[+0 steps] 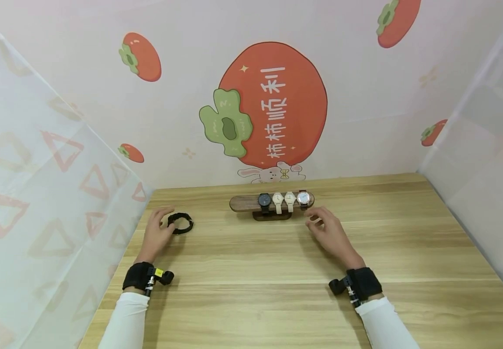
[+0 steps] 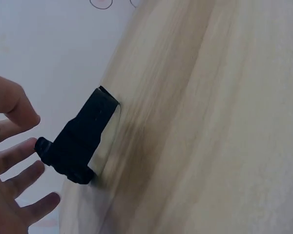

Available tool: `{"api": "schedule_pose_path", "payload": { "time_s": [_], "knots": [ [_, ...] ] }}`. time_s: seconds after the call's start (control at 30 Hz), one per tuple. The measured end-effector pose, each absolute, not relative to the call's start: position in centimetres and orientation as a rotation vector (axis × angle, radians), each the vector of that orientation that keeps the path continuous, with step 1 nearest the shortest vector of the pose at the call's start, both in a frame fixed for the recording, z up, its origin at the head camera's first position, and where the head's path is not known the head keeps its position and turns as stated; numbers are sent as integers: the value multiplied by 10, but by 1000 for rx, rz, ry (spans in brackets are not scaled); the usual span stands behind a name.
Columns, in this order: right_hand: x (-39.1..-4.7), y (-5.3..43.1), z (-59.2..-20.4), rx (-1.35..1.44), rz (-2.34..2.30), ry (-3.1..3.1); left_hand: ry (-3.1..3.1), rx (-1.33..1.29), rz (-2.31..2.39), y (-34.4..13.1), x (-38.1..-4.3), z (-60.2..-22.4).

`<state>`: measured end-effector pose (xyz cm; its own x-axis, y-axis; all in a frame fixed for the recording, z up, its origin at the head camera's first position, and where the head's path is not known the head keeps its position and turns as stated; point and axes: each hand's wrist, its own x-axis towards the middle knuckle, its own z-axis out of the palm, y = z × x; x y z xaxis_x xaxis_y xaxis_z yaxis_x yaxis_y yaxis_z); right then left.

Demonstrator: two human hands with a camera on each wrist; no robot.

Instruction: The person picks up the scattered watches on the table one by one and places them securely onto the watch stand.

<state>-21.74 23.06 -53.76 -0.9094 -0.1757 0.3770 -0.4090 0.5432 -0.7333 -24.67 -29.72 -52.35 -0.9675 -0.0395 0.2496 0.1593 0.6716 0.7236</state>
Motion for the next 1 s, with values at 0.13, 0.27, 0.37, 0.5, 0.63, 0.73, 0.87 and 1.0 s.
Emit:
{"api": "schedule_pose_path", "payload": {
  "time_s": [0.13,0.27,0.37,0.5,0.63,0.73,0.87,1.0],
  "knots": [
    [-218,229,-538,508,1295,-2505,-2783,-58,-1208,-300,-245,-522],
    [-217,227,-538,503,1297,-2509,-2858,-45,-1195,-300,-245,-524],
    [-216,226,-537,496,1299,-2520,-2871,-37,-1208,-301,-244,-527],
    [-215,225,-536,491,1298,-2521,-2865,-19,-1228,-301,-244,-529],
    [-214,225,-537,496,1306,-2523,-2837,-18,-1236,-301,-244,-532],
    [-214,224,-537,499,1308,-2527,-2812,-26,-1241,-299,-243,-533],
    [-215,223,-537,492,1311,-2531,-2777,-29,-1254,-297,-240,-535],
    [-214,222,-536,490,1317,-2537,-2747,-35,-1271,-292,-237,-536]
  ]
}}
